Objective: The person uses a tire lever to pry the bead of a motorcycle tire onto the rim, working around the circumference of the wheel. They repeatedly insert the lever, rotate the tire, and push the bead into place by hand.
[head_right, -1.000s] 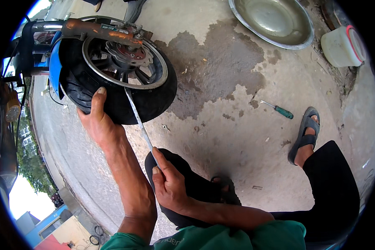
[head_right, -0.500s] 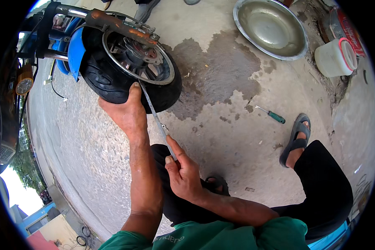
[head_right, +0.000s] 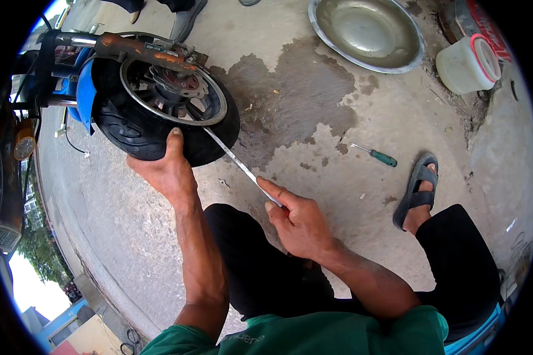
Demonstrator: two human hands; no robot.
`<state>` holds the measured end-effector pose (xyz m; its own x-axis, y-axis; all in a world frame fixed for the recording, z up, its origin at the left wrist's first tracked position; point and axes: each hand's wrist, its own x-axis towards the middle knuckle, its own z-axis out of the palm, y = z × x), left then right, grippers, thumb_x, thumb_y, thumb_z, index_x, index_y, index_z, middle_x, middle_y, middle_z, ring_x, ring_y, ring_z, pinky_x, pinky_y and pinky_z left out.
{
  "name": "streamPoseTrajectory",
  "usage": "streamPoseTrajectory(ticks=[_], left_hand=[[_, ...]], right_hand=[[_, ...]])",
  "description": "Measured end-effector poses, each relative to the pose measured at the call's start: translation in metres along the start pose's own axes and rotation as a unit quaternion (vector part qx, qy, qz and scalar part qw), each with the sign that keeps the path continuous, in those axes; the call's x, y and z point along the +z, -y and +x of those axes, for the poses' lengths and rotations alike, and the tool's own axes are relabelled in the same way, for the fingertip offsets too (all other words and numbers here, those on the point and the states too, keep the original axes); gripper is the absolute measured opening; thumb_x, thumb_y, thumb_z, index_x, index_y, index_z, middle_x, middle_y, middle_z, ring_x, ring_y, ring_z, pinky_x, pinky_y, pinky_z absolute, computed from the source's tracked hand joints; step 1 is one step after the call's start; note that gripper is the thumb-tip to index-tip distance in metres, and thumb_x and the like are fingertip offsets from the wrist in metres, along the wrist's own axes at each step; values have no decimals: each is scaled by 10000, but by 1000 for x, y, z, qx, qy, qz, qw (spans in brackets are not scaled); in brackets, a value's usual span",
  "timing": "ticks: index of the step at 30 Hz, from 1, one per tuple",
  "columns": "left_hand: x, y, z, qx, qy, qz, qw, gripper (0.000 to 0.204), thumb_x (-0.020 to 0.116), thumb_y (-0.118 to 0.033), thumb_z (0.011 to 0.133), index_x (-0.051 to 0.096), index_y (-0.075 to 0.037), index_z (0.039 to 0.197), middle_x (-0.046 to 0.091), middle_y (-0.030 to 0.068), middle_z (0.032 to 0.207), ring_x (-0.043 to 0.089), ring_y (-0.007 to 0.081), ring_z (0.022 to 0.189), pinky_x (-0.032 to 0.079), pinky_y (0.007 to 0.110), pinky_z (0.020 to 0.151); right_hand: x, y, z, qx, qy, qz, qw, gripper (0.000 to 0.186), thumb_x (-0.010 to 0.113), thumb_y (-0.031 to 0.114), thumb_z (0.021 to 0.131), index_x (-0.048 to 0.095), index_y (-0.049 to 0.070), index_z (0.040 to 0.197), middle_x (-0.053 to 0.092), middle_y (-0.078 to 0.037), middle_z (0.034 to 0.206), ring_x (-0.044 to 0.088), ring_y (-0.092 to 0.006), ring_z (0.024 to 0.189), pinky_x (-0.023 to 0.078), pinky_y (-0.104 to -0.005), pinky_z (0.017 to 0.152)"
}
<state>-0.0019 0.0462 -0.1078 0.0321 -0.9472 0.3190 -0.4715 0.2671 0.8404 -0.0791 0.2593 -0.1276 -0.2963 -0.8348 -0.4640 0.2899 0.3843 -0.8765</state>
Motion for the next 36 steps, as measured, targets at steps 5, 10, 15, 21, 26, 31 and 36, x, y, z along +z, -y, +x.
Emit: streamPoseTrajectory(ticks=[5,10,15,21,26,31,36], left_hand=[[-6,10,3,12,-3,55,998,784,831,-135,778,384,90,1382,553,220,1265,592,297,1153,447,410,1076],[-5,1,5,-27,17,19,999,807,843,-151,768,379,86,1385,549,224,1273,593,294,1157,453,407,1072],[-6,7,5,-4,13,18,1000,814,847,-159,761,379,90,1379,548,224,1277,595,299,1148,453,407,1071],[-8,2,16,5,25,19,999,792,846,-155,756,397,99,1357,568,210,1224,599,283,1112,456,395,1054],[-7,-8,23,-15,35,10,999,761,845,-157,756,417,104,1329,582,199,1189,606,272,1076,470,391,1030],[-12,-3,20,-14,37,14,999,776,845,-162,756,408,102,1341,579,201,1194,608,269,1079,479,393,1024],[-14,-2,18,-7,33,33,999,806,849,-176,754,396,99,1361,569,212,1212,617,273,1074,493,396,1013]], right_hand=[[-7,-35,17,-69,1,-30,997,465,577,66,1028,573,129,1489,734,-126,1032,599,-111,772,523,-306,780],[-112,28,74,8,151,-170,974,429,572,128,1052,601,178,1477,572,26,758,533,-68,691,501,-278,676],[-146,65,126,15,231,-274,933,400,565,180,1067,615,200,1463,564,33,747,531,-56,686,496,-270,614],[-135,48,108,-4,217,-194,957,422,561,149,1062,599,200,1479,586,38,792,548,-56,734,514,-270,694],[-39,-14,26,2,82,18,996,455,542,99,1062,549,132,1515,572,27,816,506,-57,756,485,-243,736],[-40,-9,27,2,76,-29,997,452,549,100,1064,552,132,1514,584,25,800,496,-61,717,484,-247,715],[-149,64,135,-23,258,-297,919,417,574,165,1065,594,166,1481,576,33,722,554,-65,673,505,-293,652]])
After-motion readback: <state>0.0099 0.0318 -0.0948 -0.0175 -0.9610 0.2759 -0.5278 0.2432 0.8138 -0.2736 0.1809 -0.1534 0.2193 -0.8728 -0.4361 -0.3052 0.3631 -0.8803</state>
